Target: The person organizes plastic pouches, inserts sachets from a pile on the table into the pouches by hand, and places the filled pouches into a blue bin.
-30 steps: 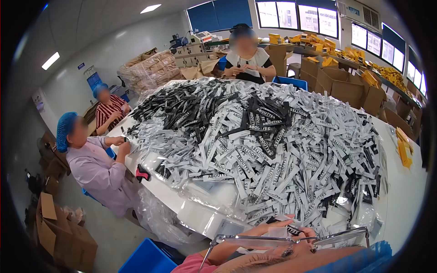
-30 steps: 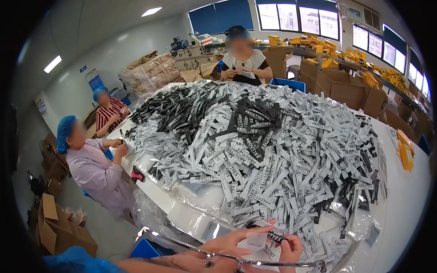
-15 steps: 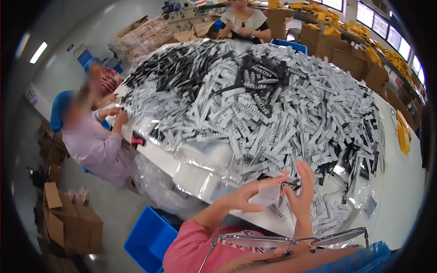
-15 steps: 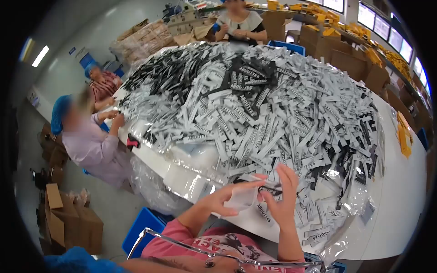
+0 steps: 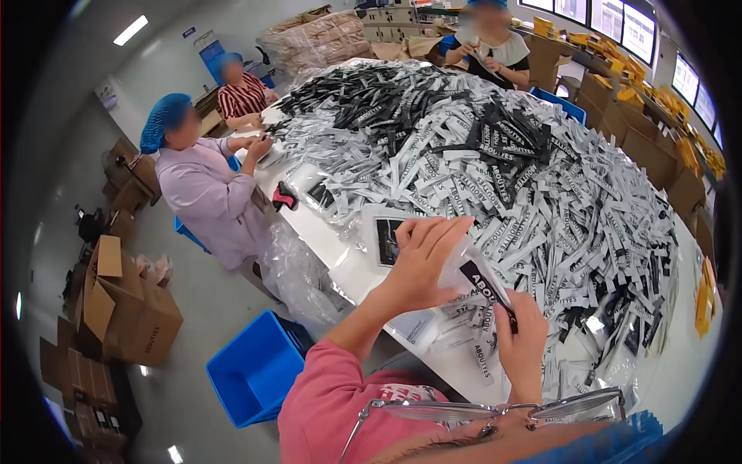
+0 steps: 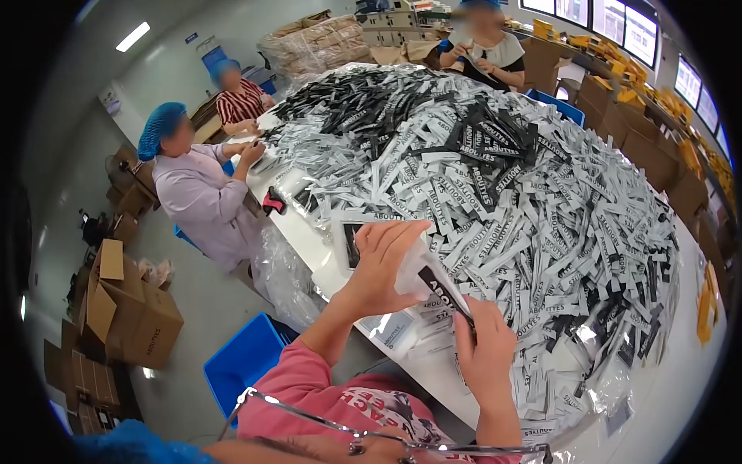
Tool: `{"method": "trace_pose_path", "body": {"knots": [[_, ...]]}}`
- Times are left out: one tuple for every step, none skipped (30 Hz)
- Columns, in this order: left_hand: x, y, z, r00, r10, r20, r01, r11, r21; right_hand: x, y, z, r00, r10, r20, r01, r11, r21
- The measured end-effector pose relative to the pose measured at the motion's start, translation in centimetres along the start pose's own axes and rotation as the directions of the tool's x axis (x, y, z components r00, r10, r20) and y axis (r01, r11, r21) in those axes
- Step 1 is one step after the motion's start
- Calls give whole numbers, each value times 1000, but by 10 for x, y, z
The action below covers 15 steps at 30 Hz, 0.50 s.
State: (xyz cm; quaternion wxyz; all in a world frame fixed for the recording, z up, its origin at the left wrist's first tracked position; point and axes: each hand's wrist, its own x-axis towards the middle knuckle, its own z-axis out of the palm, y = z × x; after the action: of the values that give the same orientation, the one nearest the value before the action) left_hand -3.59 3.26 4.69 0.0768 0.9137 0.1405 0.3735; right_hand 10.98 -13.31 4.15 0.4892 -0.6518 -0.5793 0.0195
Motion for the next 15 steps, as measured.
{"method": "trace_pose_path", "body": {"knots": [[-3, -3, 2, 1000, 15, -10, -15, 999, 32, 2, -1, 0, 1000, 9, 27, -8, 999, -37], [-5, -5, 3, 999, 29, -17, -28, 998, 63, 4, -1, 1, 998, 21, 54, -17, 997, -73], [-7, -5, 3, 999, 34, 10, -35, 996, 86, 5, -1, -1, 992, 65, 112, -58, 996, -71], [-8, -6, 3, 998, 43, 46, -47, 994, 101, 9, 3, -3, 986, 30, 165, -18, 997, -71], [-9, -6, 2, 995, 51, 85, -61, 992, 113, 13, 9, -5, 976, -2, 218, 18, 997, -70], [-9, -7, 2, 991, 62, 123, -78, 989, 124, 17, 13, -7, 963, -35, 267, 55, 996, -68], [-9, -8, 1, 992, 48, 117, -59, 994, 96, 21, 9, -10, 955, -32, 296, 59, 995, -84], [-10, -10, 0, 993, 33, 110, -41, 997, 69, 25, 2, -15, 945, -30, 325, 67, 993, -100], [-10, -11, -2, 995, 16, 102, -20, 999, 45, 29, -5, -18, 934, -32, 355, 78, 990, -115], [-9, -13, -4, 995, 3, 101, -8, 999, 42, 31, -9, -19, 930, -15, 368, 67, 989, -129], [-10, -13, -4, 995, -14, 101, 10, 999, 38, 31, -13, -20, 923, 4, 386, 56, 988, -143], [-12, -13, -5, 994, -32, 104, 29, 999, 32, 31, -14, -20, 915, 25, 403, 42, 987, -158], [-14, -12, -4, 991, -24, 132, 19, 999, 38, 34, -12, -19, 901, 42, 431, 34, 986, -166], [-15, -11, -3, 990, 4, 140, -10, 999, 45, 38, -5, -15, 888, 59, 456, 25, 984, -176], [-16, -10, -1, 988, 29, 150, -37, 998, 48, 40, 0, -10, 873, 82, 482, 12, 982, -187]]}}
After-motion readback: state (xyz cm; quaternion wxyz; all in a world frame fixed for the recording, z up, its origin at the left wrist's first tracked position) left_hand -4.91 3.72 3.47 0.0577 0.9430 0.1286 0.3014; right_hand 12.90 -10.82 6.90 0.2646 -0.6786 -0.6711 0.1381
